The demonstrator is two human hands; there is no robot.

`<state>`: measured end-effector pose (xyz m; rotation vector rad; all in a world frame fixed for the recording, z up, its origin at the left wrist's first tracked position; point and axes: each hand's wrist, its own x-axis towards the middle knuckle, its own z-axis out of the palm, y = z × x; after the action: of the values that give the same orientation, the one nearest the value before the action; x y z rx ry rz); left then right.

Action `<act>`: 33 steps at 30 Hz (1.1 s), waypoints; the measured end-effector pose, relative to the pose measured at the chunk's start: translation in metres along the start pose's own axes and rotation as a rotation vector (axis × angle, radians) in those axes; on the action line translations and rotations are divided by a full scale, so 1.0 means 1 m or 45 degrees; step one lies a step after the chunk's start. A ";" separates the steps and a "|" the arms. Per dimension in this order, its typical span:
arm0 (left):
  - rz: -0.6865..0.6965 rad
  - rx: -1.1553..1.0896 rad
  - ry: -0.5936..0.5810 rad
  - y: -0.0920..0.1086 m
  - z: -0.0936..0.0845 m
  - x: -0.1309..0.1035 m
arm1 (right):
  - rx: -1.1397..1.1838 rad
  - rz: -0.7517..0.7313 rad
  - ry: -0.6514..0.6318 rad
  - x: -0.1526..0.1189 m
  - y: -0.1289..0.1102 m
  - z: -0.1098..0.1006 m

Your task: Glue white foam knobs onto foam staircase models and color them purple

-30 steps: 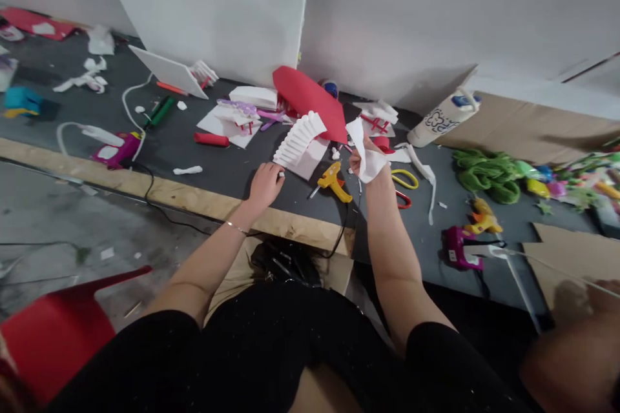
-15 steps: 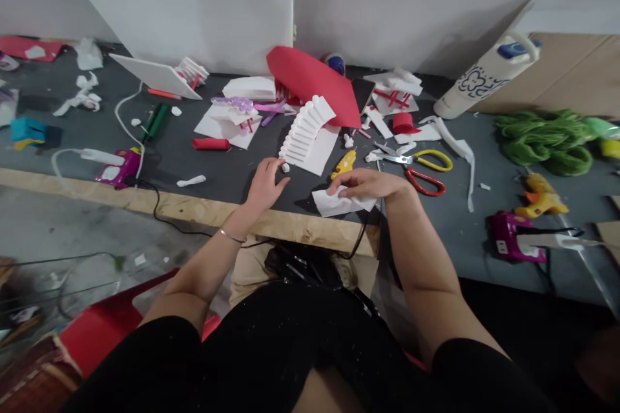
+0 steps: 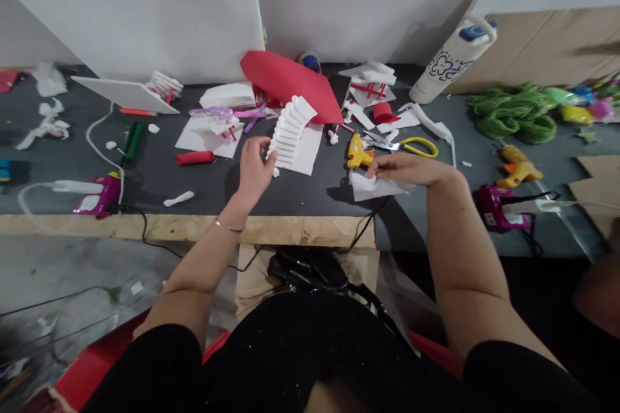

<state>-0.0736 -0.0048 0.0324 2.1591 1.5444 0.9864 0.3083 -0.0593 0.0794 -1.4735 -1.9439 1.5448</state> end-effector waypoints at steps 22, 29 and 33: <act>-0.223 -0.309 -0.313 -0.035 -0.001 0.053 | 1.050 -0.024 1.003 0.166 -0.051 0.004; -0.271 -0.345 -0.258 -0.041 0.006 0.048 | 1.203 -0.334 1.289 0.153 -0.059 -0.049; -0.271 -0.374 -0.222 -0.041 0.006 0.044 | 0.983 -0.467 1.364 0.142 -0.051 -0.077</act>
<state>-0.0904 0.0516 0.0184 1.7888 1.4131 0.8679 0.2704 0.1044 0.1016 -1.1055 -0.7817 0.8402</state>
